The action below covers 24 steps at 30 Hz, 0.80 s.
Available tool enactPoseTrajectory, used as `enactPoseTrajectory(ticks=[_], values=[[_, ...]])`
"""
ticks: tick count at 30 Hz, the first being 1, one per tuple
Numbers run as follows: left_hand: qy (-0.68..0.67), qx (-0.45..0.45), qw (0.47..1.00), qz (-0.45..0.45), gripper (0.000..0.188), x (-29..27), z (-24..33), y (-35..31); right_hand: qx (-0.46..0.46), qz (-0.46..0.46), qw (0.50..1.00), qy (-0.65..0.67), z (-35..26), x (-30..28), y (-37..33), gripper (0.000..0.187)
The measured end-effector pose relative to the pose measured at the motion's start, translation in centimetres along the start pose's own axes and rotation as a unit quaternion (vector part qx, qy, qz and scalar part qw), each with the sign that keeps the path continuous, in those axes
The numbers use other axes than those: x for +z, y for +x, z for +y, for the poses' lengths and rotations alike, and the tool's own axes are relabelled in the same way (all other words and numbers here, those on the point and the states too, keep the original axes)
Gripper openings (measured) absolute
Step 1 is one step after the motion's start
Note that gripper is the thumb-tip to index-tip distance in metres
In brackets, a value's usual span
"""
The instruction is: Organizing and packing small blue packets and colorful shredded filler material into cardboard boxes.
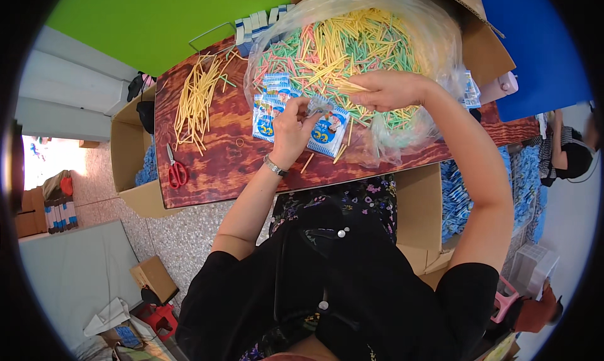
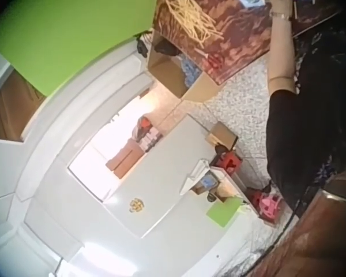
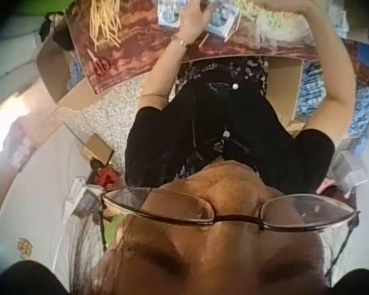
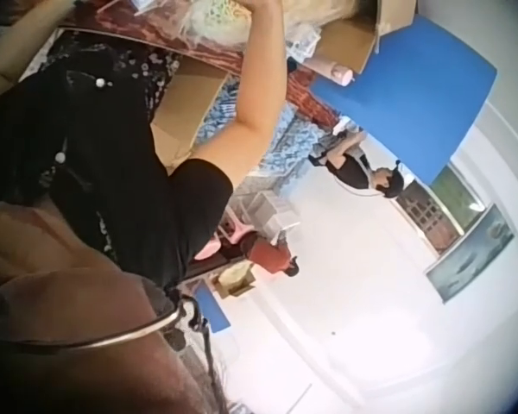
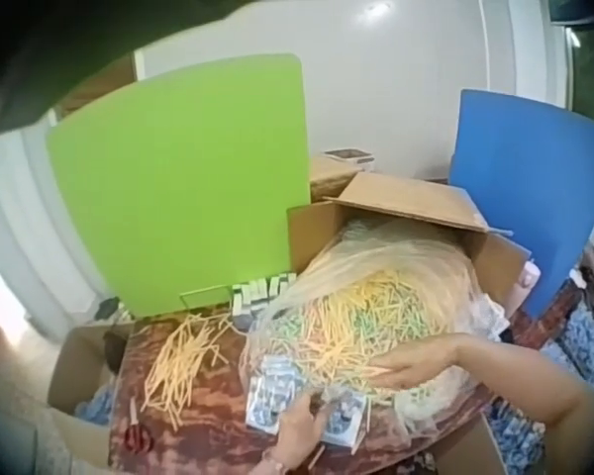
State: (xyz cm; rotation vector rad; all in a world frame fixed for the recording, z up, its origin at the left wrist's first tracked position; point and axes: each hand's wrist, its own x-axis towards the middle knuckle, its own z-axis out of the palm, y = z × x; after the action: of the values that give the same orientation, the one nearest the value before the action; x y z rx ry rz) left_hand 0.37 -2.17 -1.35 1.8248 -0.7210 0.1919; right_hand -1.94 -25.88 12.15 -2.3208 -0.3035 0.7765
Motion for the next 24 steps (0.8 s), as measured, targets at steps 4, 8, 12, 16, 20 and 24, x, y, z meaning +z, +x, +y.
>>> enactPoseTrajectory(ticks=[4,8,12,16,20,24], values=[[0.032,0.025,0.999,0.003,0.037,-0.1,-0.3,0.2,0.034,-0.068,0.997,-0.008,-2.7,-0.6,0.4,0.034],[0.036,0.035,0.999,0.003,0.036,-0.1,-0.1,0.2,0.035,-0.093,0.990,-0.096,-4.1,-1.0,1.1,0.032],[0.071,0.091,0.993,0.008,0.039,-0.1,0.1,0.2,0.082,-0.125,0.977,-0.150,-4.6,-1.3,2.3,0.032],[0.126,0.186,0.974,-0.013,0.047,-0.6,0.8,0.3,0.128,-0.153,0.959,-0.202,-5.9,-1.7,3.3,0.034],[0.111,0.222,0.969,-0.003,0.052,-0.7,1.0,0.8,0.076,-0.088,0.933,-0.339,-5.9,-0.6,3.7,0.033],[0.079,0.173,0.982,0.022,0.058,-1.0,0.7,0.8,-0.138,0.080,0.913,-0.375,-6.8,-0.8,2.6,0.036]])
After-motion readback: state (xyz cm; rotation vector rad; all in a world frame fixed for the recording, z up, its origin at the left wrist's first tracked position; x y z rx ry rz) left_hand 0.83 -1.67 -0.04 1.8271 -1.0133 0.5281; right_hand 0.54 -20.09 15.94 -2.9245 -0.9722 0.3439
